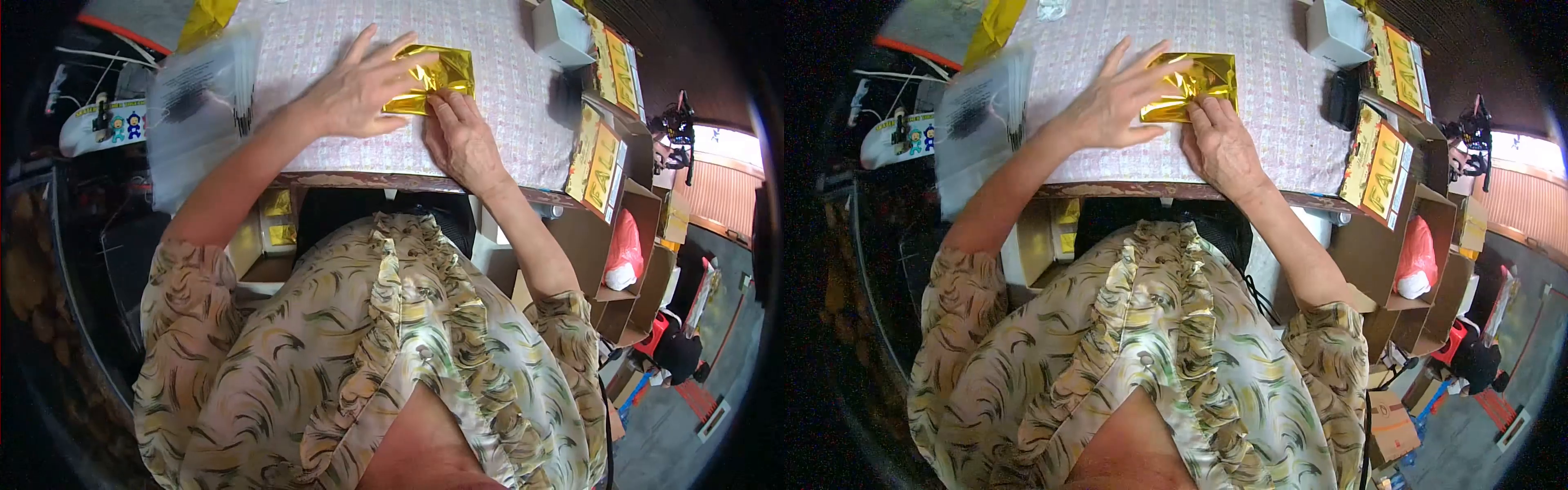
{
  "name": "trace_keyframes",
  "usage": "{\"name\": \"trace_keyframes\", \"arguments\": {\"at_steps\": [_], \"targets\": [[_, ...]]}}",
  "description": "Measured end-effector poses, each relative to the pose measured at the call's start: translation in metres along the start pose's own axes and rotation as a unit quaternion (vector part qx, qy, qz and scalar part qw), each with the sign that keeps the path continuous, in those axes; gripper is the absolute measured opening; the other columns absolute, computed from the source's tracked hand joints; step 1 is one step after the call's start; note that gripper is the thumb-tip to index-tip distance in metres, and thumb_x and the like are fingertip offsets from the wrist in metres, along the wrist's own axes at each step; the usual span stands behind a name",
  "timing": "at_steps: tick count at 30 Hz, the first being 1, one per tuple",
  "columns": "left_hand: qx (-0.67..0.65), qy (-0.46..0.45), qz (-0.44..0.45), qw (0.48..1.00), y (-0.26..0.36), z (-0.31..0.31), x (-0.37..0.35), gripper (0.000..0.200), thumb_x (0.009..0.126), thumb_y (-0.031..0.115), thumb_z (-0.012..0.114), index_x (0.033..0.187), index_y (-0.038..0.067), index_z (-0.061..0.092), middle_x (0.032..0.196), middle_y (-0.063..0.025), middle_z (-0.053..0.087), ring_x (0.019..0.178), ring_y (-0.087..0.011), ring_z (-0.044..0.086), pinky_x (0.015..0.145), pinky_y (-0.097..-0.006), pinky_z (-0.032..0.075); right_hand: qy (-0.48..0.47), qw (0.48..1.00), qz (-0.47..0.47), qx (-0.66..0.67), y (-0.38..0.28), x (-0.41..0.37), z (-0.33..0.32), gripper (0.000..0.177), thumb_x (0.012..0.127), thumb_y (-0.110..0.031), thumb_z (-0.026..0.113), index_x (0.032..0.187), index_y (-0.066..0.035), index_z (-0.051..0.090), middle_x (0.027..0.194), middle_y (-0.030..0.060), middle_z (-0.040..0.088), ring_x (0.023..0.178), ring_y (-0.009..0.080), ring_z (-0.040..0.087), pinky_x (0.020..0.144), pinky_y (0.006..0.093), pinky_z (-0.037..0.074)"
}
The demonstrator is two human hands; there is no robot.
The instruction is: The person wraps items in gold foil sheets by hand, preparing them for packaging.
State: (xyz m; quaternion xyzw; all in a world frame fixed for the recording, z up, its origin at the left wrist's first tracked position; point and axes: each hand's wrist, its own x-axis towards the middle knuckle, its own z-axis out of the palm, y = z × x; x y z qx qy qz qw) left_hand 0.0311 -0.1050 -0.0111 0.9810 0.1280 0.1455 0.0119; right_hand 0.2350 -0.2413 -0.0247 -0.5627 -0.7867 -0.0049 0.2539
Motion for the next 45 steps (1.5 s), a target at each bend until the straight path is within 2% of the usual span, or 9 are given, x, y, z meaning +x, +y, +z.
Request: {"name": "trace_keyframes", "arguments": {"at_steps": [1,7,12,16,18,21,24,28,45], "targets": [[-0.031,0.046,0.039,0.998,0.006,-0.005,-0.003,0.037,0.081,0.026,0.079,0.116,0.013,0.075,0.153,-0.0054,0.051,0.155,-0.0284,0.029,0.123,-0.0705,0.016,-0.001,1.000,0.001,0.000,-0.001,0.000,-0.001,0.041,0.085,-0.003,0.071,0.123,0.009,0.061,0.120,0.0243,0.061,0.109,0.0413,0.061,0.100,0.0457,0.051],[0.112,0.041,0.093,0.988,0.025,0.001,0.016,0.012,0.076,0.007,0.069,0.070,0.012,0.077,0.123,-0.0070,0.070,0.148,-0.0266,0.042,0.125,-0.0680,0.018,0.012,1.000,0.011,-0.006,-0.001,0.004,0.005,0.039,0.080,-0.003,0.072,0.117,0.008,0.064,0.112,0.0228,0.064,0.102,0.0399,0.061,0.095,0.0471,0.051],[0.061,0.064,0.094,0.992,0.020,-0.030,0.029,0.008,0.085,0.009,0.071,0.088,0.006,0.077,0.127,-0.0086,0.069,0.145,-0.0248,0.047,0.125,-0.0643,0.021,0.019,0.992,0.006,-0.122,-0.005,0.013,-0.003,0.026,0.081,-0.010,0.072,0.103,0.002,0.069,0.096,0.0162,0.066,0.093,0.0363,0.059,0.089,0.0456,0.048],[-0.194,0.148,-0.037,0.969,0.011,-0.067,0.020,0.022,0.097,0.015,0.066,0.113,0.003,0.074,0.137,-0.0108,0.066,0.140,-0.0237,0.052,0.126,-0.0521,0.025,0.068,0.986,0.137,0.074,-0.025,0.020,-0.043,0.012,0.086,-0.009,0.077,0.094,0.000,0.074,0.081,0.0092,0.072,0.078,0.0179,0.064,0.072,0.0312,0.048],[-0.364,0.172,-0.109,0.909,0.001,-0.072,0.006,0.041,0.105,0.027,0.060,0.136,0.001,0.062,0.144,-0.0138,0.061,0.138,-0.0234,0.054,0.123,-0.0439,0.031,0.078,0.943,0.228,0.229,-0.025,0.023,-0.064,0.012,0.090,-0.012,0.078,0.088,0.000,0.076,0.078,0.0065,0.073,0.072,0.0111,0.063,0.069,0.0269,0.046],[-0.806,0.166,-0.161,0.545,-0.003,-0.035,-0.009,0.067,0.107,0.047,0.053,0.150,-0.004,0.044,0.140,-0.0176,0.061,0.130,-0.0245,0.060,0.112,-0.0429,0.046,0.040,0.777,0.309,0.548,-0.010,0.019,-0.080,0.008,0.091,-0.008,0.078,0.093,0.000,0.078,0.084,0.0031,0.075,0.071,0.0060,0.062,0.071,0.0237,0.047],[-0.870,0.125,-0.199,0.434,0.025,-0.021,-0.010,0.060,0.108,0.043,0.053,0.144,-0.004,0.049,0.138,-0.0169,0.062,0.126,-0.0246,0.062,0.108,-0.0426,0.051,0.082,0.750,0.308,0.579,-0.011,0.016,-0.069,0.009,0.091,-0.007,0.078,0.096,0.000,0.078,0.087,0.0040,0.076,0.075,0.0070,0.063,0.075,0.0237,0.048],[-0.793,0.123,-0.208,0.560,0.043,-0.026,-0.002,0.040,0.107,0.029,0.058,0.135,0.000,0.058,0.129,-0.0093,0.068,0.116,-0.0159,0.065,0.101,-0.0343,0.053,0.132,0.732,0.321,0.587,-0.023,0.014,-0.060,0.009,0.091,-0.007,0.078,0.096,0.001,0.078,0.085,0.0048,0.076,0.071,0.0068,0.064,0.071,0.0234,0.049],[-0.822,0.170,-0.273,0.471,0.068,-0.005,-0.005,0.023,0.102,0.016,0.068,0.120,0.002,0.069,0.116,-0.0065,0.073,0.106,-0.0123,0.067,0.096,-0.0299,0.052,0.208,0.744,0.321,0.548,-0.001,0.012,-0.054,0.016,0.094,-0.013,0.075,0.098,0.003,0.077,0.087,0.0044,0.075,0.074,0.0085,0.065,0.071,0.0235,0.052]]}}
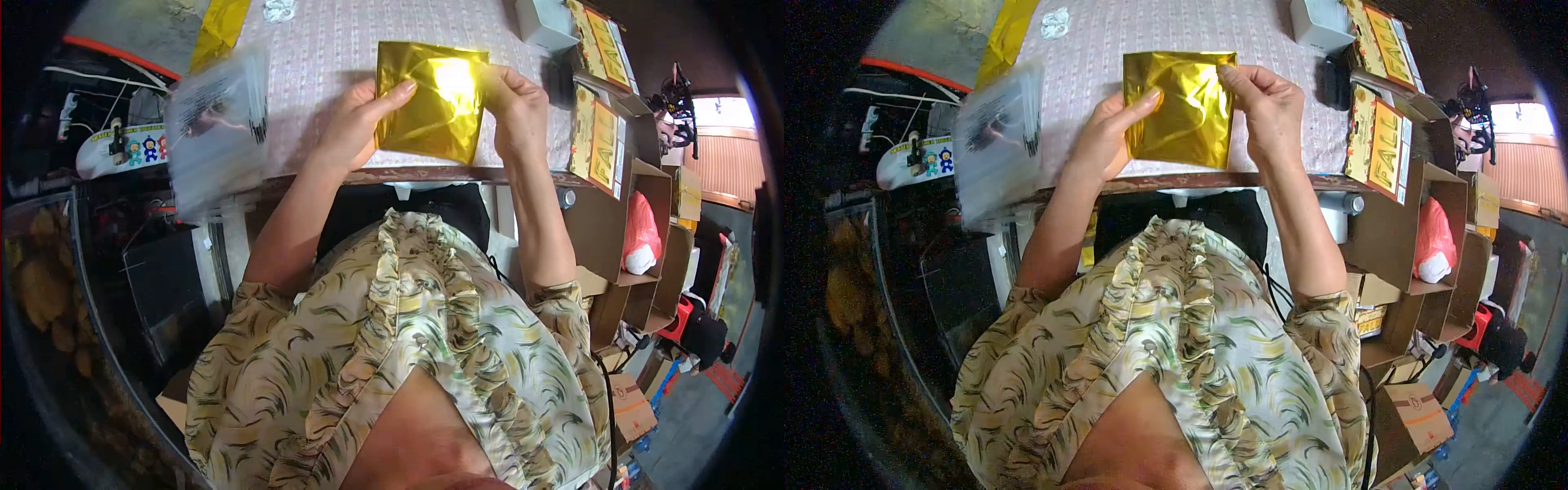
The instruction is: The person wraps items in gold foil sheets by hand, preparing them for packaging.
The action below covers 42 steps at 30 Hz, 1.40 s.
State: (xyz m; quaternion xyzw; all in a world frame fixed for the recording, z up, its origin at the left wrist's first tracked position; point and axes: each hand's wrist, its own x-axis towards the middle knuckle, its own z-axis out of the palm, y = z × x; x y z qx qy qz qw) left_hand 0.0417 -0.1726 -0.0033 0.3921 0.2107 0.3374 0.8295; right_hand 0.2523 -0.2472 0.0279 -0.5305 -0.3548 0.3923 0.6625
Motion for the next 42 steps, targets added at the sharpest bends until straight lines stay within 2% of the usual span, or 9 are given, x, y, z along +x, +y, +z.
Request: {"name": "trace_keyframes", "arguments": {"at_steps": [9,15,20,23,31,33,37,40,42], "targets": [[-0.054,0.036,0.017,0.998,-0.004,0.006,0.012,0.026,0.099,0.016,0.070,0.119,0.001,0.068,0.114,-0.0078,0.073,0.102,-0.0158,0.071,0.092,-0.0327,0.058,-0.099,0.981,0.113,-0.119,-0.004,-0.009,-0.027,0.017,0.091,-0.016,0.079,0.098,0.001,0.078,0.088,0.0052,0.077,0.077,0.0096,0.067,0.076,0.0256,0.052],[-0.007,0.005,0.012,1.000,0.014,0.006,0.019,0.029,0.097,0.017,0.073,0.117,-0.003,0.067,0.114,-0.0103,0.072,0.099,-0.0169,0.071,0.091,-0.0324,0.058,-0.070,0.983,0.126,-0.111,0.000,-0.014,-0.030,0.012,0.088,-0.011,0.081,0.094,-0.001,0.078,0.087,0.0040,0.076,0.077,0.0079,0.064,0.082,0.0252,0.047],[0.086,0.101,0.078,0.988,0.011,-0.001,0.046,0.035,0.095,0.032,0.077,0.100,-0.003,0.072,0.095,-0.0083,0.074,0.083,-0.0141,0.070,0.075,-0.0265,0.055,-0.052,0.985,0.100,-0.129,0.009,-0.016,-0.033,0.010,0.088,-0.011,0.081,0.091,-0.002,0.078,0.086,0.0036,0.076,0.078,0.0081,0.063,0.084,0.0271,0.046],[0.108,0.110,0.036,0.987,0.011,-0.002,0.051,0.036,0.098,0.028,0.073,0.111,-0.005,0.072,0.109,-0.0110,0.074,0.098,-0.0158,0.070,0.088,-0.0298,0.054,-0.053,0.982,0.131,-0.123,0.010,-0.018,-0.036,0.009,0.089,-0.011,0.080,0.089,-0.003,0.078,0.085,0.0036,0.076,0.078,0.0084,0.063,0.084,0.0271,0.046],[0.108,0.046,-0.055,0.992,0.018,0.003,0.057,0.049,0.103,0.040,0.065,0.122,-0.005,0.068,0.112,-0.0124,0.074,0.097,-0.0179,0.071,0.087,-0.0330,0.055,-0.034,0.987,0.144,-0.059,0.022,-0.015,-0.067,0.005,0.088,-0.008,0.076,0.089,-0.004,0.078,0.084,0.0039,0.076,0.075,0.0102,0.066,0.075,0.0242,0.050],[0.138,0.059,-0.094,0.984,0.009,0.004,0.063,0.054,0.102,0.044,0.066,0.114,-0.009,0.069,0.092,-0.0089,0.074,0.082,-0.0151,0.070,0.077,-0.0294,0.055,-0.028,0.985,0.160,-0.062,0.013,-0.020,-0.074,0.006,0.089,-0.008,0.076,0.090,-0.002,0.077,0.085,0.0043,0.076,0.077,0.0105,0.066,0.076,0.0244,0.051],[0.051,0.020,-0.102,0.993,0.018,0.061,0.070,0.055,0.104,0.044,0.063,0.116,-0.009,0.070,0.093,-0.0087,0.075,0.085,-0.0164,0.072,0.077,-0.0296,0.055,0.007,0.991,0.137,0.002,0.002,-0.032,-0.108,0.008,0.090,-0.008,0.075,0.092,-0.001,0.076,0.086,0.0038,0.075,0.076,0.0110,0.066,0.076,0.0253,0.051],[0.467,-0.079,0.183,0.861,-0.011,0.079,0.106,0.034,0.103,0.030,0.062,0.106,-0.001,0.076,0.095,-0.0112,0.078,0.084,-0.0232,0.075,0.077,-0.0360,0.058,0.081,0.993,0.082,-0.006,-0.021,-0.048,-0.161,0.011,0.093,-0.010,0.074,0.096,0.000,0.074,0.086,0.0032,0.072,0.075,0.0114,0.065,0.074,0.0263,0.050],[0.545,-0.118,0.223,0.800,-0.018,0.111,0.131,0.034,0.101,0.029,0.065,0.115,-0.001,0.073,0.104,-0.0129,0.076,0.094,-0.0265,0.073,0.085,-0.0371,0.056,0.138,0.988,0.060,0.026,-0.044,-0.063,-0.188,0.012,0.095,-0.012,0.072,0.098,0.000,0.072,0.089,0.0035,0.072,0.080,0.0115,0.065,0.074,0.0256,0.050]]}}
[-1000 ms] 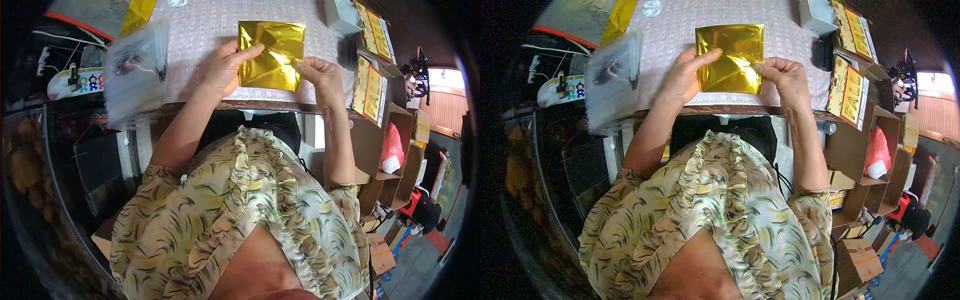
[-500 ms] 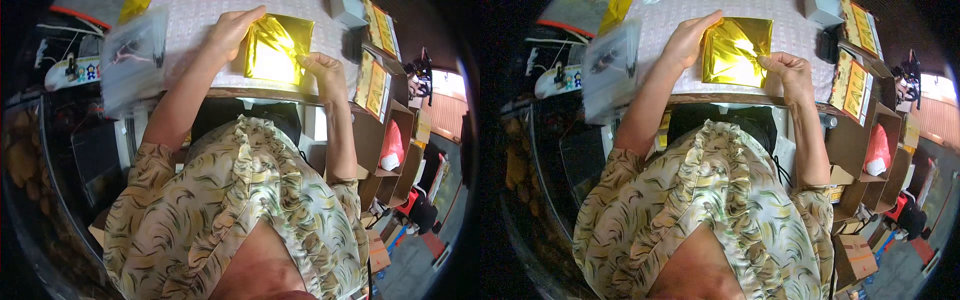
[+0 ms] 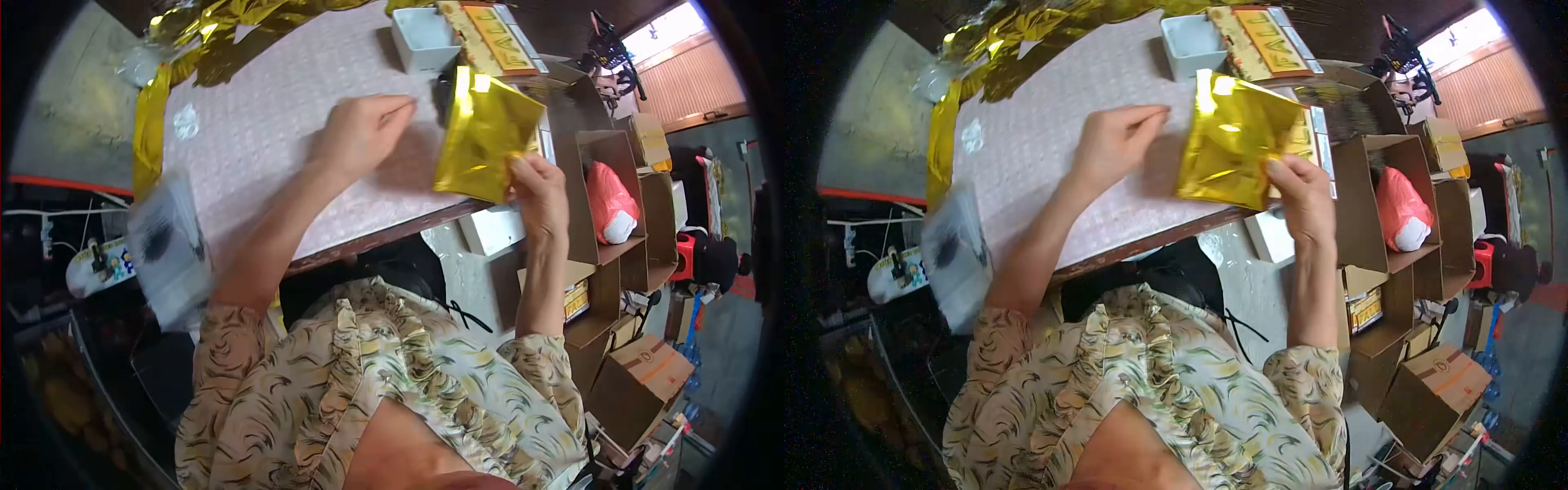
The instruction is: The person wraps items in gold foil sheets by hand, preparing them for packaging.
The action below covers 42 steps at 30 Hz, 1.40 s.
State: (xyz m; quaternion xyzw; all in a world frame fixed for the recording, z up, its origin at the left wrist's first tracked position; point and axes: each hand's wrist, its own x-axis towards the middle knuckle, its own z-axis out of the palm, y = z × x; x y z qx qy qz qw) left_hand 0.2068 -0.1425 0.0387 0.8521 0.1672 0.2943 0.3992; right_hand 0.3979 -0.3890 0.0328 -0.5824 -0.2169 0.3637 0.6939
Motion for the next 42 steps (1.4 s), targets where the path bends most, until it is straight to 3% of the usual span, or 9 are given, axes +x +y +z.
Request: {"name": "trace_keyframes", "arguments": {"at_steps": [7,14,16,23,27,33,38,41,42], "targets": [[0.328,0.117,0.221,0.911,-0.003,0.114,0.117,0.042,0.092,0.032,0.072,0.114,-0.003,0.069,0.116,-0.0175,0.070,0.132,-0.0344,0.053,0.118,-0.0539,0.026,0.027,0.990,-0.073,0.115,-0.009,-0.015,-0.114,0.029,0.098,-0.018,0.071,0.121,-0.003,0.064,0.115,0.0063,0.072,0.103,0.0168,0.070,0.093,0.0370,0.056],[0.351,0.006,0.210,0.912,-0.006,0.135,0.138,0.029,0.089,0.020,0.066,0.102,-0.005,0.073,0.107,-0.0215,0.072,0.122,-0.0347,0.060,0.118,-0.0522,0.031,0.120,0.972,-0.114,0.164,-0.013,-0.022,-0.129,0.022,0.097,-0.018,0.073,0.112,-0.003,0.067,0.110,0.0055,0.074,0.095,0.0147,0.070,0.088,0.0341,0.056],[0.366,-0.015,0.213,0.906,-0.001,0.132,0.138,0.026,0.087,0.017,0.065,0.100,-0.004,0.073,0.106,-0.0215,0.072,0.117,-0.0345,0.062,0.117,-0.0508,0.035,0.059,0.977,-0.106,0.175,-0.009,-0.019,-0.138,0.034,0.096,-0.019,0.073,0.125,-0.005,0.063,0.126,0.0065,0.070,0.117,0.0214,0.067,0.110,0.0457,0.049],[0.406,0.143,0.347,0.833,0.045,0.087,0.172,0.029,0.091,0.012,0.063,0.116,-0.002,0.065,0.111,-0.0131,0.070,0.109,-0.0245,0.066,0.105,-0.0444,0.049,0.009,0.977,-0.111,0.181,-0.010,0.007,-0.132,0.032,0.097,-0.018,0.072,0.125,-0.004,0.065,0.127,0.0079,0.069,0.122,0.0230,0.063,0.111,0.0431,0.045],[0.222,0.089,0.259,0.936,0.083,0.025,0.177,0.028,0.097,0.016,0.066,0.119,0.000,0.062,0.108,-0.0200,0.072,0.101,-0.0362,0.071,0.087,-0.0420,0.054,-0.045,0.984,-0.132,0.109,-0.038,0.018,-0.091,0.040,0.095,-0.016,0.074,0.128,0.004,0.065,0.130,0.0105,0.068,0.123,0.0225,0.062,0.111,0.0408,0.043],[-0.114,-0.133,0.139,0.975,0.104,-0.068,0.142,0.011,0.101,0.009,0.061,0.110,0.003,0.065,0.086,0.0002,0.068,0.073,-0.0070,0.062,0.065,-0.0250,0.050,-0.094,0.968,-0.218,-0.081,-0.087,0.033,-0.013,0.018,0.093,-0.006,0.073,0.106,0.006,0.074,0.130,0.0115,0.065,0.120,0.0247,0.061,0.110,0.0374,0.041],[-0.150,-0.163,0.046,0.974,0.095,-0.113,0.096,0.021,0.104,0.007,0.057,0.123,0.004,0.066,0.091,0.0029,0.066,0.078,-0.0044,0.057,0.067,-0.0210,0.047,-0.122,0.984,-0.113,-0.059,-0.088,0.041,0.039,0.019,0.096,-0.007,0.071,0.110,0.006,0.074,0.110,0.0098,0.073,0.108,0.0177,0.065,0.101,0.0320,0.046],[-0.373,-0.079,-0.008,0.924,0.069,-0.122,0.059,0.060,0.105,0.028,0.061,0.158,0.014,0.036,0.125,-0.0061,0.064,0.109,-0.0112,0.062,0.092,-0.0249,0.055,-0.157,0.980,-0.104,-0.068,-0.079,0.040,0.061,0.021,0.097,-0.009,0.070,0.112,0.006,0.074,0.107,0.0099,0.075,0.103,0.0168,0.066,0.098,0.0313,0.047],[-0.536,-0.126,0.006,0.835,0.025,-0.120,0.043,0.037,0.106,0.029,0.059,0.133,0.003,0.058,0.132,-0.0024,0.064,0.127,-0.0187,0.060,0.112,-0.0446,0.044,-0.139,0.983,-0.108,-0.051,-0.074,0.036,0.074,0.021,0.098,-0.010,0.070,0.111,0.006,0.074,0.106,0.0091,0.075,0.098,0.0160,0.066,0.093,0.0307,0.048]]}}
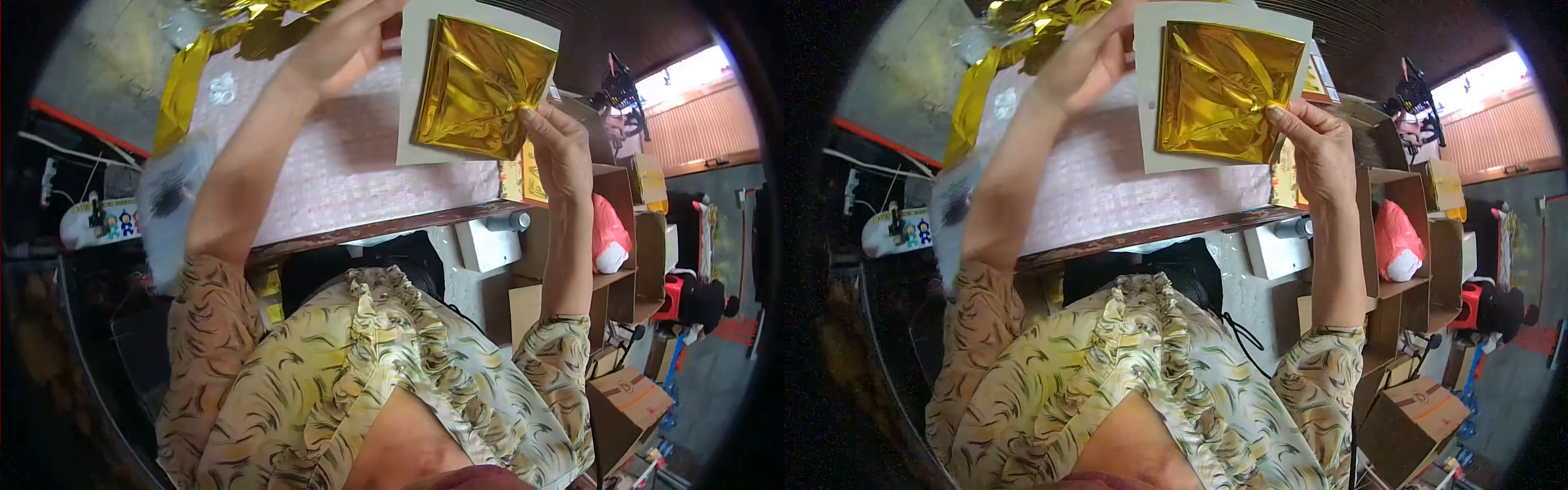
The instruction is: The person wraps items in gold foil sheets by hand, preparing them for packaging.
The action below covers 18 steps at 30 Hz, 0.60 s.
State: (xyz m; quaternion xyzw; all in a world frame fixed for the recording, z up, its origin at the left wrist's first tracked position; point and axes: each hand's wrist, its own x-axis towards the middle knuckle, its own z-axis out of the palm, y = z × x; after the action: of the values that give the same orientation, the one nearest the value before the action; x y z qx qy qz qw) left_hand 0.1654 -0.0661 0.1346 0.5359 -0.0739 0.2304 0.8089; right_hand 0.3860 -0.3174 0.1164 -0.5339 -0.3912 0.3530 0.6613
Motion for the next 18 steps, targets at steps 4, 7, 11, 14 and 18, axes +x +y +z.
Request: {"name": "trace_keyframes", "arguments": {"at_steps": [4,7,11,14,18], "targets": [[-0.084,0.070,-0.037,0.993,-0.052,0.014,-0.074,0.055,0.105,0.044,0.060,0.141,0.002,0.053,0.129,-0.0057,0.065,0.116,-0.0172,0.063,0.102,-0.0378,0.052,-0.019,0.999,0.039,-0.024,0.016,0.002,0.028,0.017,0.097,-0.011,0.071,0.104,0.004,0.075,0.097,0.0062,0.075,0.086,0.0123,0.065,0.082,0.0275,0.049],[-0.044,0.130,-0.033,0.990,-0.067,0.032,-0.107,0.060,0.100,0.038,0.069,0.144,0.002,0.050,0.135,-0.0083,0.063,0.121,-0.0187,0.062,0.105,-0.0387,0.051,-0.051,0.989,0.067,-0.119,0.014,0.003,0.052,0.016,0.097,-0.014,0.071,0.097,0.001,0.075,0.086,0.0033,0.073,0.072,0.0083,0.062,0.070,0.0237,0.047],[0.002,0.124,-0.041,0.991,-0.073,0.016,-0.126,0.052,0.097,0.028,0.075,0.138,0.001,0.057,0.132,-0.0104,0.065,0.121,-0.0193,0.063,0.104,-0.0372,0.051,-0.056,0.983,0.077,-0.155,0.024,0.006,0.079,0.016,0.096,-0.016,0.072,0.093,0.000,0.074,0.077,0.0013,0.070,0.065,0.0066,0.058,0.062,0.0212,0.043],[0.003,0.165,-0.056,0.985,-0.072,0.010,-0.136,0.044,0.096,0.023,0.076,0.132,0.002,0.063,0.126,-0.0090,0.069,0.115,-0.0180,0.065,0.101,-0.0357,0.053,-0.097,0.974,0.095,-0.183,0.029,0.016,0.083,0.015,0.095,-0.015,0.072,0.093,0.000,0.076,0.080,0.0019,0.072,0.071,0.0075,0.062,0.070,0.0235,0.046],[0.013,0.197,-0.039,0.979,-0.071,0.003,-0.147,0.037,0.096,0.018,0.077,0.128,0.002,0.066,0.121,-0.0069,0.071,0.110,-0.0158,0.067,0.098,-0.0339,0.054,-0.127,0.965,0.103,-0.207,0.033,0.019,0.095,0.017,0.093,-0.019,0.077,0.095,-0.001,0.077,0.084,0.0023,0.075,0.076,0.0082,0.064,0.076,0.0250,0.047]]}}
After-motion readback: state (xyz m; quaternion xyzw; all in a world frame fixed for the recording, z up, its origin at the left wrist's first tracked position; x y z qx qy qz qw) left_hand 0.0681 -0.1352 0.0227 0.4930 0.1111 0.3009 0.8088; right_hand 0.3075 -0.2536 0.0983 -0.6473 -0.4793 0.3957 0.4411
